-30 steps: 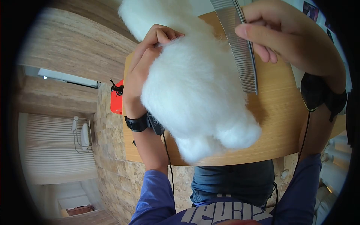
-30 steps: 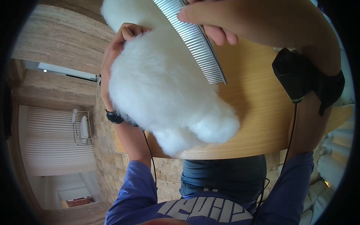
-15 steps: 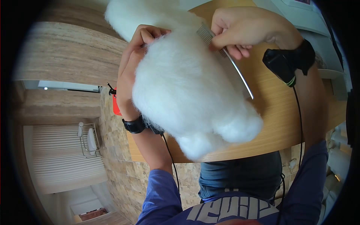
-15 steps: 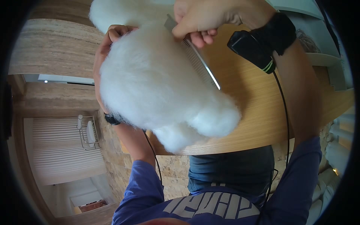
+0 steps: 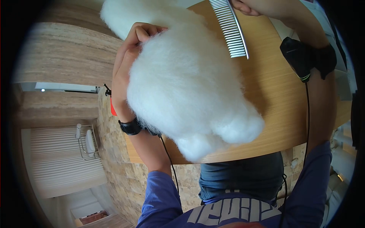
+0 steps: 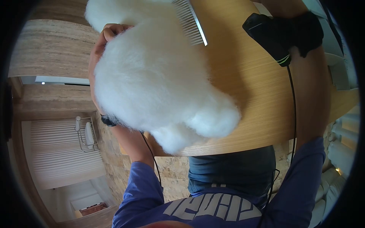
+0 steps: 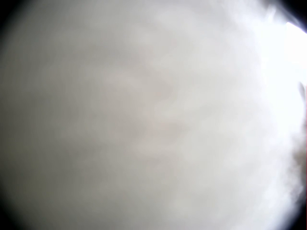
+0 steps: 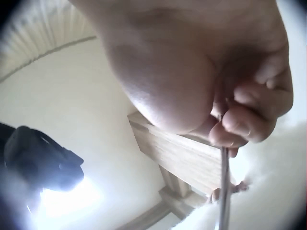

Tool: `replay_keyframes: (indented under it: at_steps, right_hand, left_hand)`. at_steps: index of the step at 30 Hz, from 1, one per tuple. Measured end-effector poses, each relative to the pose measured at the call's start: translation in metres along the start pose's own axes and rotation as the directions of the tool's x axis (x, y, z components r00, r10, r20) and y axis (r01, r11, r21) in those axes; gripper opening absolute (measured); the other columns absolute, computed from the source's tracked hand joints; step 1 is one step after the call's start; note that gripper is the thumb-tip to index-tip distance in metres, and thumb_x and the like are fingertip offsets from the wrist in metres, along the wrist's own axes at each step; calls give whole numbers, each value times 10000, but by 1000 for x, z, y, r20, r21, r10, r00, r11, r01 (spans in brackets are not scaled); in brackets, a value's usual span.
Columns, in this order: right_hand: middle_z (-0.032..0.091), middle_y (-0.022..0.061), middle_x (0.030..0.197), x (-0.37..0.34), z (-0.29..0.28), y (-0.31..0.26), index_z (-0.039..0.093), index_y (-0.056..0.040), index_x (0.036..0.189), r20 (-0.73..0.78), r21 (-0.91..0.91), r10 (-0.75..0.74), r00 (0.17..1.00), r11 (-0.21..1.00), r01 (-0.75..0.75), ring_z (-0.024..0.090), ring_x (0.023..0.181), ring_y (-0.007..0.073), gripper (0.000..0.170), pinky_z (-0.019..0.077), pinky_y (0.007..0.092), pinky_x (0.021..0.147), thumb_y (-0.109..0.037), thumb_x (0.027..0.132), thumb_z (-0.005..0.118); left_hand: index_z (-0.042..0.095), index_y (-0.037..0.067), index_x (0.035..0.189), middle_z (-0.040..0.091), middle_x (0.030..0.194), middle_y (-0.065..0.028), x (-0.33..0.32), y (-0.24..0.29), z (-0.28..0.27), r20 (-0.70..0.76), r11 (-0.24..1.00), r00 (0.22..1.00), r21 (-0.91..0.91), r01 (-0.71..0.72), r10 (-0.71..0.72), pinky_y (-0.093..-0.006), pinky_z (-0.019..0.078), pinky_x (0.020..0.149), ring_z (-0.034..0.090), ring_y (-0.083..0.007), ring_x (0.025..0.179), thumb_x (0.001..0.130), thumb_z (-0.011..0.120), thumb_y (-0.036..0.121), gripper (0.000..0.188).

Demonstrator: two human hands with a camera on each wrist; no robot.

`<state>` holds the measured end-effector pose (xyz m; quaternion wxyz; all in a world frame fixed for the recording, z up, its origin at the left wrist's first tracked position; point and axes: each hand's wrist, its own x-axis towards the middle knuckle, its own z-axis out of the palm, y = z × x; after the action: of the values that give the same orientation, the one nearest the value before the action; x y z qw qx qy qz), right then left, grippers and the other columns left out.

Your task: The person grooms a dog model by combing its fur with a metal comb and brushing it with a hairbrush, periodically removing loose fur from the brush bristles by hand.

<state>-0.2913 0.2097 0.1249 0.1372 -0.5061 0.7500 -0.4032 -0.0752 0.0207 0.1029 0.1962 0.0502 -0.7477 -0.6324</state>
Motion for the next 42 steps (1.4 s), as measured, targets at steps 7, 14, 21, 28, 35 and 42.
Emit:
replay_keyframes:
  at_steps: [7, 14, 21, 28, 35, 42]
  right_hand:
    - [627, 39, 583, 9, 21, 9, 649, -8, 757, 636, 315, -123, 762, 943, -111, 551, 465, 77, 322, 409, 214, 451, -238, 973, 586]
    - [637, 58, 575, 25, 56, 49, 641, 7, 758, 650, 3, 62, 758, 996, -84, 572, 447, 103, 320, 435, 235, 464, -218, 977, 575]
    - [582, 10, 591, 15, 22, 19, 657, -22, 720, 258, -171, 71, 964, 985, -27, 512, 520, 96, 374, 400, 240, 488, -244, 993, 530]
    - [565, -12, 617, 15, 12, 10, 624, -38, 768, 203, 427, 7, 979, 899, -95, 507, 535, 56, 343, 368, 207, 470, -248, 1020, 521]
    - [483, -54, 595, 25, 21, 21, 592, -55, 779, 274, 499, -55, 960, 862, -93, 417, 495, 46, 330, 323, 190, 448, -248, 1036, 515]
    - [361, -92, 545, 13, 1, 9, 597, -83, 786, -62, 778, -33, 998, 625, 69, 310, 460, 21, 290, 279, 196, 424, -232, 1027, 534]
  left_hand:
    - [428, 42, 898, 529, 1090, -116, 0, -1, 1, -33, 1000, 999, -18, -15, 14, -294, 366, 1004, 505, -232, 1117, 826, 408, 97, 93]
    - [427, 45, 892, 532, 1094, -117, 1, -2, 3, -52, 999, 998, 2, -33, 33, -284, 361, 1001, 502, -227, 1118, 817, 399, 102, 98]
    - [432, 40, 888, 556, 1102, -115, 3, -1, -3, 17, 992, 997, 104, -77, 76, -265, 378, 976, 529, -213, 1071, 837, 400, 105, 89]
    - [434, 34, 879, 561, 1073, -98, -1, 0, 6, -65, 991, 997, 133, -31, 40, -260, 394, 954, 547, -193, 1045, 888, 411, 111, 81]
    - [424, 26, 883, 545, 1068, -108, 9, -6, -10, 84, 993, 991, 55, -107, 102, -273, 388, 978, 541, -212, 1061, 864, 403, 89, 70]
    - [424, 26, 884, 543, 1062, -112, 0, -1, 3, -62, 990, 996, 132, -50, 58, -274, 384, 971, 540, -227, 1056, 859, 404, 101, 82]
